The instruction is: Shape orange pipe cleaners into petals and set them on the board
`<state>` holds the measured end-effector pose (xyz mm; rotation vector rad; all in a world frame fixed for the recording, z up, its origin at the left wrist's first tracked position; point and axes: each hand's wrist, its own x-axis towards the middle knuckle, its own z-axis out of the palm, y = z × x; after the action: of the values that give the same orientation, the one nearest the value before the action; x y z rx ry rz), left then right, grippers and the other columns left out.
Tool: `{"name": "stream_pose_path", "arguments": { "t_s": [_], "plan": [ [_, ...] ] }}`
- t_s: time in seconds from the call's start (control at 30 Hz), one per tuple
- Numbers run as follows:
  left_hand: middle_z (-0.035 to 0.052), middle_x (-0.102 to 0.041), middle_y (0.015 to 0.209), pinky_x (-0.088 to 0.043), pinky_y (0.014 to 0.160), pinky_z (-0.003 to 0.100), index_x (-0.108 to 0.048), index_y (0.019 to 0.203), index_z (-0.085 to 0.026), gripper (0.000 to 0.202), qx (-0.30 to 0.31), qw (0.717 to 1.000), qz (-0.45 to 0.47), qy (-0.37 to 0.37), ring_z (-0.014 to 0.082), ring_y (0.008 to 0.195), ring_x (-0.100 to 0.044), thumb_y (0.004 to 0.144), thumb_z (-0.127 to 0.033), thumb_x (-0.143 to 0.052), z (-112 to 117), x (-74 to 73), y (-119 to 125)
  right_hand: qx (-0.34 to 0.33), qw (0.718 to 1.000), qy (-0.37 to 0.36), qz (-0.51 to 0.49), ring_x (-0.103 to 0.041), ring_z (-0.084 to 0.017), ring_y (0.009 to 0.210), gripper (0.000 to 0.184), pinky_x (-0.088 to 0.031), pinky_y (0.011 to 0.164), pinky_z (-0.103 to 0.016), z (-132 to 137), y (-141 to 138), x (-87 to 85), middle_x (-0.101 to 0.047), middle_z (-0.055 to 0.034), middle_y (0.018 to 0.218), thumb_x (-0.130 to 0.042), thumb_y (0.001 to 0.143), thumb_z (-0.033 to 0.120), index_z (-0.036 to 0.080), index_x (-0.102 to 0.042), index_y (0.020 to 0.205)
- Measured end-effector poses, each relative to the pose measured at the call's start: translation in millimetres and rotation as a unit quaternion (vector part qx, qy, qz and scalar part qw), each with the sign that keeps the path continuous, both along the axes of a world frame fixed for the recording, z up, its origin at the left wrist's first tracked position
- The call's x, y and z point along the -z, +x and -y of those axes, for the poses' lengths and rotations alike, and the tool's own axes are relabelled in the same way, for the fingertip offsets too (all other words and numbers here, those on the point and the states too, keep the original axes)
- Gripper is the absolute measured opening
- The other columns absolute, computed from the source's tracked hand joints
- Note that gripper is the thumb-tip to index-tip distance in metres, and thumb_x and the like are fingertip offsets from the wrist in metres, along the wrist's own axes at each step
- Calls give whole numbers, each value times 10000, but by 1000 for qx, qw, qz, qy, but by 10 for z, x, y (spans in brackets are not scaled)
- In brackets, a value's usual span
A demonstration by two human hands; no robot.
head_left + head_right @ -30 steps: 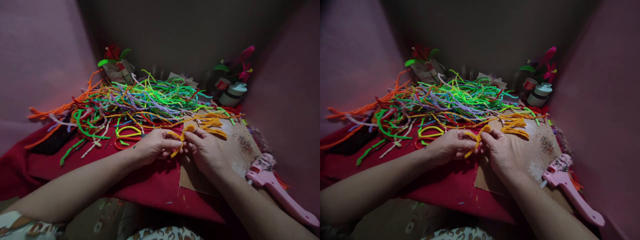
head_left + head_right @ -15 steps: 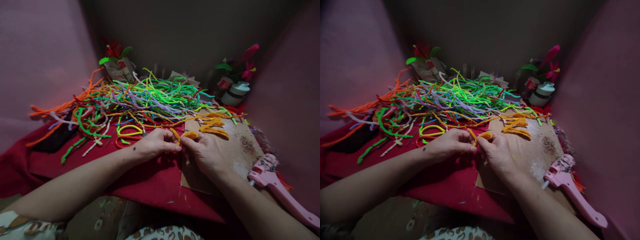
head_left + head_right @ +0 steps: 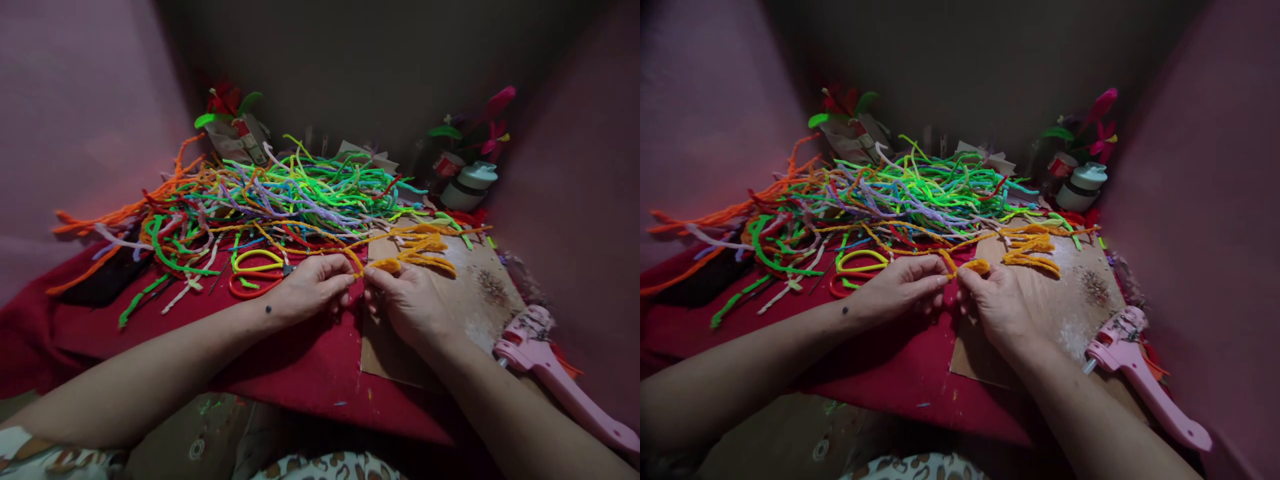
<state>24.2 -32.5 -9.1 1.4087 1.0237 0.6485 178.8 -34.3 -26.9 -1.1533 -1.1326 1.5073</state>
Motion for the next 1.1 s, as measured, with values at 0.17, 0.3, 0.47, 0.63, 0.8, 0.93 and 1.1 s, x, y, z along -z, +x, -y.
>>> {"name": "stream_pose_path", "arguments": {
  "t_s": [0.17, 0.3, 0.47, 0.63, 0.8, 0.93, 1.1],
  "plan": [
    [-49, -558, 552, -378, 386, 152, -519, 900, -166, 207, -57, 997, 51, -10, 67, 424, -507, 745, -273, -604, 2, 29, 11, -12, 998, -23, -54, -461, -78, 410, 172, -361, 376, -191, -12, -11, -14, -533, 19, 506, -644, 668, 292, 153, -553, 625],
    [-40, -575, 562, -375, 382, 141, -540, 875, -153, 190, -84, 994, 63, -13, 54, 419, -501, 738, -262, -613, 10, 27, 9, -61, 996, -25, -59, -468, -80, 443, 181, -355, 384, -184, -4, -13, -7, -547, 3, 532, -633, 682, 306, 139, -579, 637],
    [-8, -613, 621, -363, 382, 144, -524, 940, -160, 236, -51, 995, 70, -52, 57, 415, -510, 751, -283, -595, -5, 33, -3, -66, 995, -39, -59, -478, -84, 438, 145, -366, 388, -185, -5, -3, -7, -558, 9, 513, -645, 653, 275, 148, -574, 644],
    [-10, -591, 637, -429, 482, 180, -593, 828, -150, 104, -42, 993, 11, 106, 64, 482, -515, 777, -210, -526, -17, 110, -47, -65, 995, -52, -54, -442, -70, 382, 123, -334, 338, -177, -13, 27, 1, -544, 20, 492, -635, 663, 256, 140, -592, 663],
    [46, -647, 738, -432, 657, 238, -670, 908, -198, 204, 27, 888, -151, 433, 121, 680, -565, 809, -230, -495, -62, 199, -150, -80, 989, -71, -100, -425, -56, 375, 116, -295, 303, -168, -42, 69, -3, -529, 18, 515, -646, 628, 218, 124, -590, 590],
    [66, -651, 841, -444, 709, 241, -644, 896, -176, 184, 14, 915, -96, 392, 130, 767, -587, 817, -236, -489, -63, 112, -139, -74, 992, -51, -89, -405, -57, 369, 97, -264, 306, -174, -52, 82, -3, -512, 30, 499, -635, 646, 222, 135, -599, 624],
    [-2, -569, 587, -376, 435, 180, -572, 802, -143, 251, 17, 1000, 1, 18, 73, 451, -485, 789, -390, -528, -91, 20, -114, -40, 998, 31, 43, -355, -59, 354, 96, -253, 352, -193, 12, 64, -66, -464, 54, 430, -589, 696, 242, 150, -589, 667]
  ]
}}
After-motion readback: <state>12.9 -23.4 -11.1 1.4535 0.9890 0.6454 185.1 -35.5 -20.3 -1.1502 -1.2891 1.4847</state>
